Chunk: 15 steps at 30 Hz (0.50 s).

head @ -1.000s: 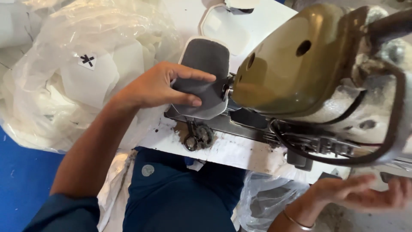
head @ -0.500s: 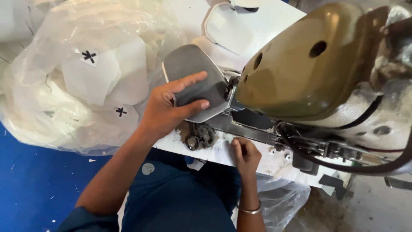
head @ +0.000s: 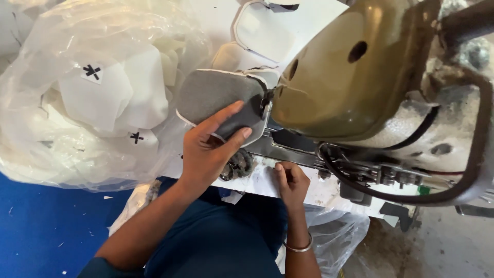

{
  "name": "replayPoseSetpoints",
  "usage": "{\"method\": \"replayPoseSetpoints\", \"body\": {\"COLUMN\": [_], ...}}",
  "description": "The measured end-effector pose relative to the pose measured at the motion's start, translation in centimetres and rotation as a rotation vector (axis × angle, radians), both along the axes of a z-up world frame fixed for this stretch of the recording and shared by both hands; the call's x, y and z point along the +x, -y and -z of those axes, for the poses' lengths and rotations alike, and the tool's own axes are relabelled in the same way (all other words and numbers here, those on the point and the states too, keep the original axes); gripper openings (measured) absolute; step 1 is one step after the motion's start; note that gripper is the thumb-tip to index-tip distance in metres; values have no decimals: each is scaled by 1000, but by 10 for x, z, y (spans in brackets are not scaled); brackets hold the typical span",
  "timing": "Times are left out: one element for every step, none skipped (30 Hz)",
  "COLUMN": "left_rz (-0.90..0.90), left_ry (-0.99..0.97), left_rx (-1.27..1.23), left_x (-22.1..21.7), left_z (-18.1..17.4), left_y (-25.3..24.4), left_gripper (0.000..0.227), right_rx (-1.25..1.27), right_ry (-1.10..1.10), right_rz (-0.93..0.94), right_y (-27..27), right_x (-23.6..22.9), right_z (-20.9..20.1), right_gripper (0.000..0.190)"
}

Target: The person sews or processes shoe components using an industrial sewing machine.

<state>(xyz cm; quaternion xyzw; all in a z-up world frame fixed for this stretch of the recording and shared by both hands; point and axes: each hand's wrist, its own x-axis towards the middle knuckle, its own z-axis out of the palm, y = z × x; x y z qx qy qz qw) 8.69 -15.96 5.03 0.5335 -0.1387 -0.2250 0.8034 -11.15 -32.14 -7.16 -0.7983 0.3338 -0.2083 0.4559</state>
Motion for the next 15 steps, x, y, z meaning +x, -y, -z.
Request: {"method": "replayPoseSetpoints", "body": {"left_rz": [4,-9,-23,-26,-39,-54,-61,-77,-93,-98,-131,-160,-161,-198,-234], "left_ry": [0,20,40,40,67,95,95,102,108,111,120,129,132,117,101], "left_rx": [-4,30,64,61,64,71,71,119,168,179,198,206,205,113,21], "left_x": [1,3,4,6,8,10,10,11,12,10,7,4,-7,-18,-29], "left_z": [-2,-5,-7,-9,-10,-12,-12,-13,-14,-14,-14,-14,-2,10,23], "left_y": [2,4,5,7,8,9,11,12,12,11,11,14,14,15,17], "left_gripper": [46,47,48,48,48,48,48,47,46,46,46,45,45,41,38], "right_rx": [-4,-15,-27,-30,-32,-30,-30,-22,-13,-2,14,19,19,11,3], "right_ry": [0,-10,-20,-20,-33,-46,-46,-25,-3,0,19,38,42,25,7], "right_rz": [4,0,-4,-7,0,4,-3,-6,-8,-14,-17,-16,-18,-6,5], "right_y": [-1,-1,-1,-1,-1,-1,2,1,1,-2,-5,-3,-3,-3,-1], "right_x": [0,1,2,1,0,-1,-2,-2,-2,-2,-2,-2,-1,0,1], "right_z": [-2,-4,-7,-5,-4,-2,-1,1,3,4,5,4,3,2,1], "right_gripper": [16,16,16,16,16,17,17,16,16,16,16,16,16,16,16]}}
